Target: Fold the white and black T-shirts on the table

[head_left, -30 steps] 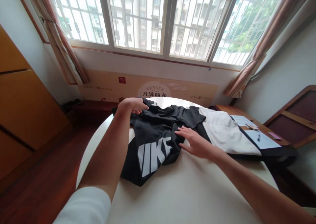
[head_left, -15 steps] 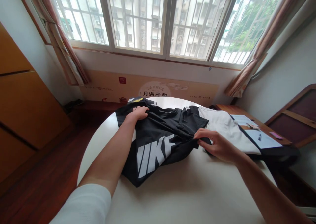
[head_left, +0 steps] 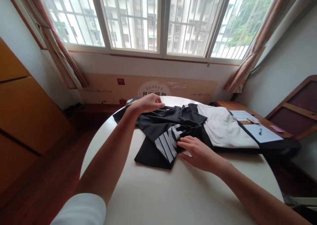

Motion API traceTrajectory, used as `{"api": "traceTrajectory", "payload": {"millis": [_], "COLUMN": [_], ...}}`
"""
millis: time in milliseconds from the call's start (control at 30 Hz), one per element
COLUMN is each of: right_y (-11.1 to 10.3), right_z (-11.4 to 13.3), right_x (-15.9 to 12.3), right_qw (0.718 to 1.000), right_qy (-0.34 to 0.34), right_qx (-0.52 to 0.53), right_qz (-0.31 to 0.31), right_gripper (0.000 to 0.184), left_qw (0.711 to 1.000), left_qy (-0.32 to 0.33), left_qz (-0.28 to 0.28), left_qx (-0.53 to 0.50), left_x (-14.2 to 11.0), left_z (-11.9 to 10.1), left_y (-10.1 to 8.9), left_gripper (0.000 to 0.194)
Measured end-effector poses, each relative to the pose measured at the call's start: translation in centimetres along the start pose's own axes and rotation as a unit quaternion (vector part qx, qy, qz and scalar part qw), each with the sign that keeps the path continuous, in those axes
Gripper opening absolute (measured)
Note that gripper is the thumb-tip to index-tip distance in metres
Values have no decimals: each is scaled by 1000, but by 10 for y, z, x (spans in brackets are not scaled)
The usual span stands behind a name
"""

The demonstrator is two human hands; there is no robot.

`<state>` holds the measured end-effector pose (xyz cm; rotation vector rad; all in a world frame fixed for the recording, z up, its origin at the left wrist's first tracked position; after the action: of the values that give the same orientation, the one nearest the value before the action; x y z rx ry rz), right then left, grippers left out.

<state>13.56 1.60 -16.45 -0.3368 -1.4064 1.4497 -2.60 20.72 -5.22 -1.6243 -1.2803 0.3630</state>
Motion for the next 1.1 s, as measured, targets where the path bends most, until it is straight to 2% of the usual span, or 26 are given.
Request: {"api": "traceTrajectory", "payload": {"millis": [67,133,200,267,333,433,533,600,633,700,767,833,867,933,1033,1100], "right_y": [5,9,12,13,10,-8,-50,-87,-104,-125,-122,-105,-97,-82,-63,-47], "right_z": [-7,-11,-12,-11,-9,-14,-34,-50,-57,-68,-71,-69,-67,-62,-44,-27], "right_x": [0,1,3,6,8,7,-1,-11,-17,-26,-32,-33,-31,-23,-8,-2], "right_qw": [999,999,998,998,999,998,970,936,917,882,864,863,870,891,945,979], "right_qy": [-9,-16,-16,-16,-22,8,104,150,164,188,220,247,254,247,179,113], "right_qx": [-28,-45,-54,-55,-42,50,206,293,330,402,445,441,423,380,264,157], "right_qz": [-16,-9,1,2,-4,-25,-70,-124,-151,-157,-89,-13,2,-16,-69,-70], "right_gripper": [42,37,20,14,18,18,11,19,28,43,46,44,44,46,45,50], "left_qw": [992,972,954,947,954,982,999,999,996,983,963,959,965,975,976,973], "left_qy": [13,48,105,154,165,114,24,-44,-72,-107,-123,-132,-134,-125,-92,-72], "left_qz": [125,218,252,240,197,99,11,8,35,132,220,224,202,168,198,220], "left_qx": [25,75,120,150,156,112,30,-18,-37,-69,-98,-111,-106,-71,-15,11], "left_x": [-28,-66,-101,-124,-128,-110,-89,-86,-88,-98,-109,-108,-104,-96,-91,-90], "left_z": [-31,-53,-67,-74,-74,-59,-24,4,17,33,39,41,43,47,51,52], "left_y": [25,58,86,99,91,45,-12,-38,-44,-43,-32,-20,-14,2,32,47], "left_gripper": [44,52,50,36,22,21,21,22,24,30,38,43,44,44,40,37]}}
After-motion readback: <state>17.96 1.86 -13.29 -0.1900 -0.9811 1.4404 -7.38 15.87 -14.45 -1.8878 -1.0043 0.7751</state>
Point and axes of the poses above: each hand's wrist, its own x-axis towards the middle knuckle, its own y-axis out of the palm, z = x × y, the point moved 7 cm from there along x, towards the middle knuckle, and after that the axes turned 15 degrees about -z, right-handed, at the moved point
